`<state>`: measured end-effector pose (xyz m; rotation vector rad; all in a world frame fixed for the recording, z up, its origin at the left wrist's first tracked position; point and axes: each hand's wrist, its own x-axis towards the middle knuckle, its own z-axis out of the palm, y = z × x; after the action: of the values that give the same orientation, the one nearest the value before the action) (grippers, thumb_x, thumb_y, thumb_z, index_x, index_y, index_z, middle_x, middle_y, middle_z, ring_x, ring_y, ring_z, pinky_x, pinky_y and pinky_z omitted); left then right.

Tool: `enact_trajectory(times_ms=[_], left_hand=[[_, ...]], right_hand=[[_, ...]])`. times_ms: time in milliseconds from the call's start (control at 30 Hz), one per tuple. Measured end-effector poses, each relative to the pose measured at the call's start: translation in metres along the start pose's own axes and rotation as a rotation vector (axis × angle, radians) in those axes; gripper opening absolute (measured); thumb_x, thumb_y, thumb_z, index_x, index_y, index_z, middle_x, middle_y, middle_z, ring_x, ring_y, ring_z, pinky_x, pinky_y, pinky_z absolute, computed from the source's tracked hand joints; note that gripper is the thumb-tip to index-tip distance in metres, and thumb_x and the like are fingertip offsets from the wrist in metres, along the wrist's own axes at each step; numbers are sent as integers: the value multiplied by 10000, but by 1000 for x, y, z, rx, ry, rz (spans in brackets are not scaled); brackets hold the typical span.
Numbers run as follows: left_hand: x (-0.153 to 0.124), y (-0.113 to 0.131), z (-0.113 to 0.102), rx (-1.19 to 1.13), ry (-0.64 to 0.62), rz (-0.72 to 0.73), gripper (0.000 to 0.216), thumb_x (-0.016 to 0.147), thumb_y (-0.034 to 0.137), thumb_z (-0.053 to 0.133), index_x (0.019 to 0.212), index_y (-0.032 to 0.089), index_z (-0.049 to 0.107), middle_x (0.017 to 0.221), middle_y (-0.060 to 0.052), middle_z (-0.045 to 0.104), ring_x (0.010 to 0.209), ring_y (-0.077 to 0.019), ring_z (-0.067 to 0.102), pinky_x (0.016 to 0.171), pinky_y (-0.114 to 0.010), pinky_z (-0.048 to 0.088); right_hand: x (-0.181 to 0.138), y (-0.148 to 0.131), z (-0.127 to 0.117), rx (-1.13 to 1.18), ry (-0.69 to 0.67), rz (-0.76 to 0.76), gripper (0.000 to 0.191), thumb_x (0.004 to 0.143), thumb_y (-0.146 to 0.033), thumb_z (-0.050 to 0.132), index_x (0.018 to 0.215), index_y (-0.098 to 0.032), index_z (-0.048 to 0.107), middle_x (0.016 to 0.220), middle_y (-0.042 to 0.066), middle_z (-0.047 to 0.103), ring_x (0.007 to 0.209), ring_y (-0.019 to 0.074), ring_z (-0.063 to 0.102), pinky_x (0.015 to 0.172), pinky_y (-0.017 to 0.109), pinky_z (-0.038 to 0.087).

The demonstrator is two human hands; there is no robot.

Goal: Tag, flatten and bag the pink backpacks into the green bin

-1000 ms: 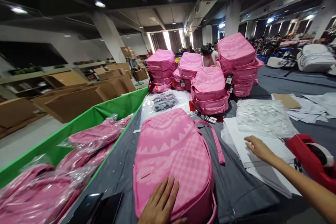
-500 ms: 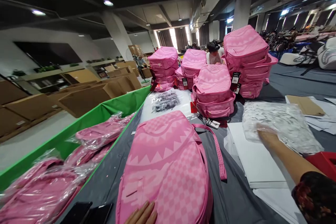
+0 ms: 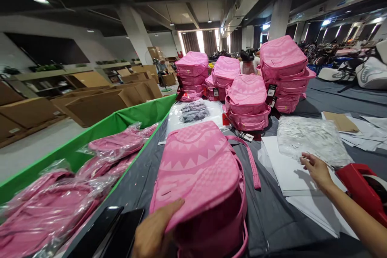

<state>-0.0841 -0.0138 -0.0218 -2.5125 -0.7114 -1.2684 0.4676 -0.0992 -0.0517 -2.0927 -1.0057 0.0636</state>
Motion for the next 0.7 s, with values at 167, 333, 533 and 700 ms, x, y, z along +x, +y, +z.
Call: enact_trajectory(times_ms=[167,333,533,700], left_hand=[[103,-14,-21,76,128,-375,400,1030,412,476,816,154,695,564,12,593,487,-110,515,521,-221,359],[149,-33,-22,-131,-47,-518,426,1000,462,506,705,167,590,553,59,372,527,-89,350,557,-230,273],[144,-32,-30,-140,-114,-513,389,1026,390,508,714,168,577,590,55,386,563,-94,350,572,-230,273],[116,-10,-22,62,6,-337,294,1055,337,465,998,160,692,780,-37,681,762,-168,634,712,-279,447]], right_hand=[[-114,-84,-1,268,-77,-494,314,886,-520,590,1136,-354,680,1046,56,751,988,281,703,893,469,582],[-181,-160,49,380,-555,-874,455,775,-637,622,1228,-591,641,1096,-53,761,1142,277,682,793,463,631],[-129,-224,68,390,-153,-1259,460,988,-205,580,1409,-391,570,1346,14,675,1305,211,584,1104,451,472],[-76,-252,69,499,21,-857,586,905,-382,694,1436,-207,516,1382,129,611,1238,290,603,1052,446,493]])
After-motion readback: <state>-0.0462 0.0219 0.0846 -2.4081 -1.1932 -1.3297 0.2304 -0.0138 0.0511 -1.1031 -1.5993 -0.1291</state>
